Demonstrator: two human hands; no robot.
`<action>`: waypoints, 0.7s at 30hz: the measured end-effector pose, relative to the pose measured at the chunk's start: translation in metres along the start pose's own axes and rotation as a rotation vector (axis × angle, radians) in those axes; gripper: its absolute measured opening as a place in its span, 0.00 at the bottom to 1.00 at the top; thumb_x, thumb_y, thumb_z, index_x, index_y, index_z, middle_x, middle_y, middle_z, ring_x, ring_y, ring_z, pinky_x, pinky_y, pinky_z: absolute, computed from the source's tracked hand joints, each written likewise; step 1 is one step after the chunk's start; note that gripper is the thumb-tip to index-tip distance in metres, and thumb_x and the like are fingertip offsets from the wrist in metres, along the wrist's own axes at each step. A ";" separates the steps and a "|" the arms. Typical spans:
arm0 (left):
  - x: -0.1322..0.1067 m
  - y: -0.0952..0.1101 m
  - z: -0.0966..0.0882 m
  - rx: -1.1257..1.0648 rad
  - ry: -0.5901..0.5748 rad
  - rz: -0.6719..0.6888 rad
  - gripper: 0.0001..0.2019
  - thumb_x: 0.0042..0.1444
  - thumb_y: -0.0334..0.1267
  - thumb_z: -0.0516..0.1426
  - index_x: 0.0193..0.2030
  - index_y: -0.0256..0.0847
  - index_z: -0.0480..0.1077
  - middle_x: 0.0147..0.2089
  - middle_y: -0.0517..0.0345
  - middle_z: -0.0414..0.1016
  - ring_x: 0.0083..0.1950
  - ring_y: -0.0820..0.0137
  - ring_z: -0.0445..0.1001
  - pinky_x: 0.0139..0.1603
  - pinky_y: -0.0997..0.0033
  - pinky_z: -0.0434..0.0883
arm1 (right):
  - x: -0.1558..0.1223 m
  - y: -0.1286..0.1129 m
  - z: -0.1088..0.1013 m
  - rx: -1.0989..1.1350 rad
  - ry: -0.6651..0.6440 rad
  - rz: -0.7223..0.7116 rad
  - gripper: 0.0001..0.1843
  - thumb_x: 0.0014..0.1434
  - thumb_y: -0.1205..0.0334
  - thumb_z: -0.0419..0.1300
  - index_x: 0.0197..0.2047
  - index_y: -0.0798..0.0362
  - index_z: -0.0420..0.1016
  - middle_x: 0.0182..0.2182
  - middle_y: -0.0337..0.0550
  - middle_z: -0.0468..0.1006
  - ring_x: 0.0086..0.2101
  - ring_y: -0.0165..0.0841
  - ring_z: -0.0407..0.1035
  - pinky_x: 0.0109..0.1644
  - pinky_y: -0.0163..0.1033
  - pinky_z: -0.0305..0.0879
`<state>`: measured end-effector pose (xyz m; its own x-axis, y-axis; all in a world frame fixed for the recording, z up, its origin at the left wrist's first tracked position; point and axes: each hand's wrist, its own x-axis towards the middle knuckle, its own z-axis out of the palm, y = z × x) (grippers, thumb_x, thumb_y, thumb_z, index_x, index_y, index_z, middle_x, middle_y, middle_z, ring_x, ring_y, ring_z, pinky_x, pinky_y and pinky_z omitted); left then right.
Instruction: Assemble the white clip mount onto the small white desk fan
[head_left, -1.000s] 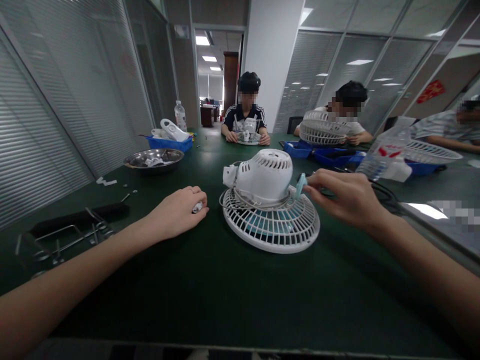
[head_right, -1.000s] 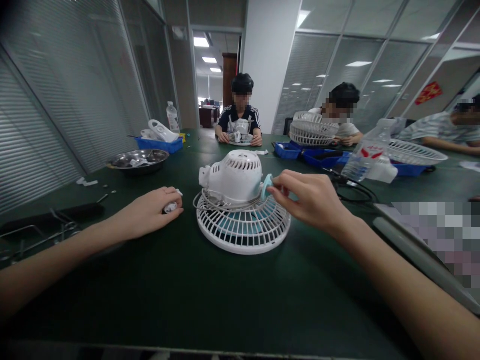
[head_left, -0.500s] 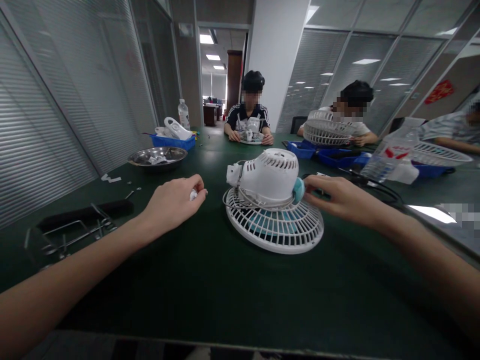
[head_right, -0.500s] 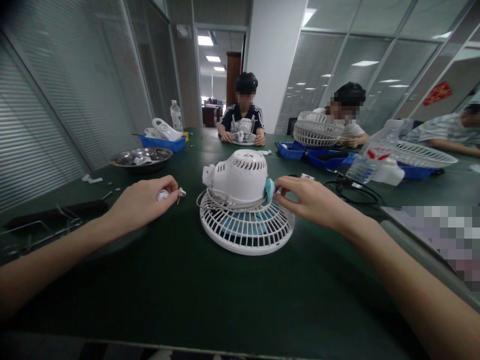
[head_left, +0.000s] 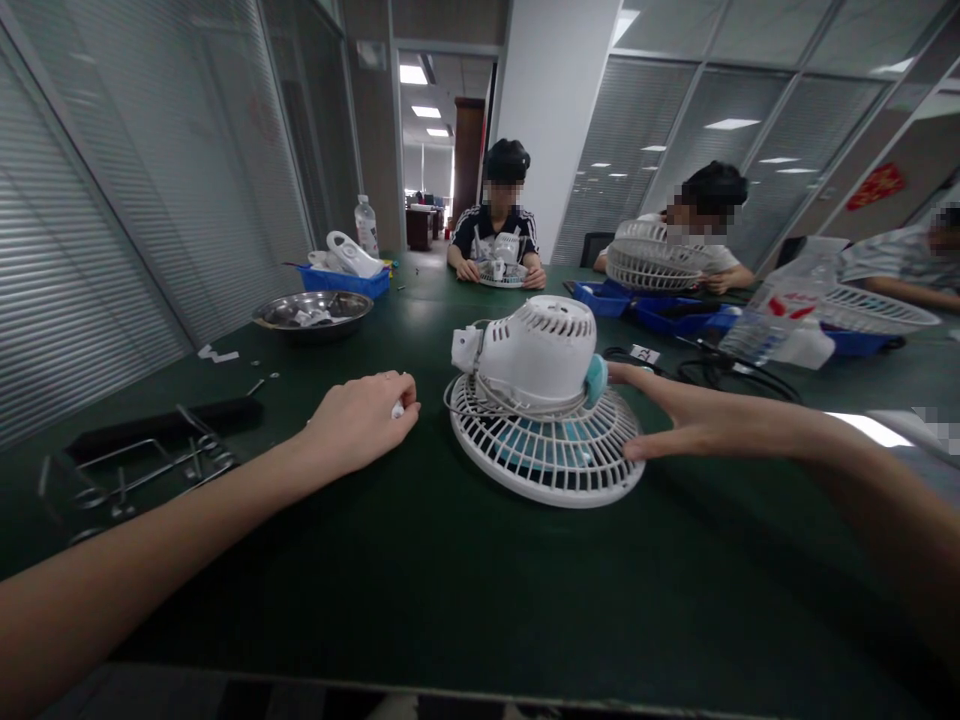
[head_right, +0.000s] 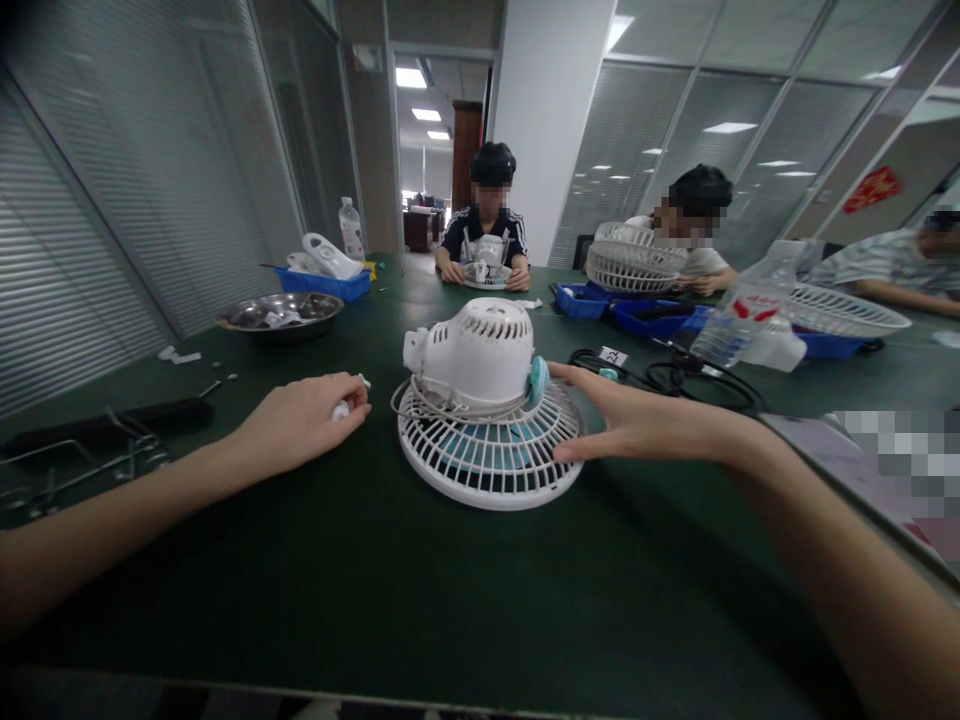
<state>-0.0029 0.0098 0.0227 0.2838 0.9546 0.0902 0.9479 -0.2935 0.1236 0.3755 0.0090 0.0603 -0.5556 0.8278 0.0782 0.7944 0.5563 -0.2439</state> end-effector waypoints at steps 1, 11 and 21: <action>0.000 0.000 0.000 -0.001 -0.003 0.001 0.14 0.59 0.47 0.47 0.40 0.44 0.69 0.42 0.53 0.76 0.39 0.58 0.75 0.34 0.62 0.69 | 0.000 0.002 0.000 0.027 -0.059 0.037 0.47 0.54 0.45 0.65 0.70 0.49 0.51 0.62 0.54 0.66 0.53 0.51 0.70 0.46 0.48 0.76; 0.002 0.000 0.001 -0.003 -0.015 -0.009 0.14 0.59 0.47 0.48 0.41 0.45 0.70 0.41 0.53 0.77 0.40 0.56 0.76 0.34 0.61 0.69 | 0.006 0.011 -0.003 -0.123 -0.053 0.300 0.34 0.64 0.47 0.49 0.67 0.57 0.56 0.64 0.58 0.61 0.60 0.53 0.60 0.63 0.59 0.56; 0.002 -0.002 -0.001 -0.056 -0.041 -0.012 0.13 0.58 0.48 0.50 0.40 0.45 0.70 0.43 0.53 0.76 0.41 0.56 0.75 0.35 0.61 0.69 | 0.005 0.002 0.005 -0.174 0.003 0.289 0.20 0.65 0.57 0.48 0.54 0.50 0.74 0.45 0.50 0.81 0.41 0.42 0.77 0.43 0.44 0.71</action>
<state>-0.0040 0.0118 0.0233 0.2797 0.9589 0.0479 0.9419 -0.2837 0.1797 0.3727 0.0141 0.0554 -0.3006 0.9532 0.0325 0.9491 0.3023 -0.0881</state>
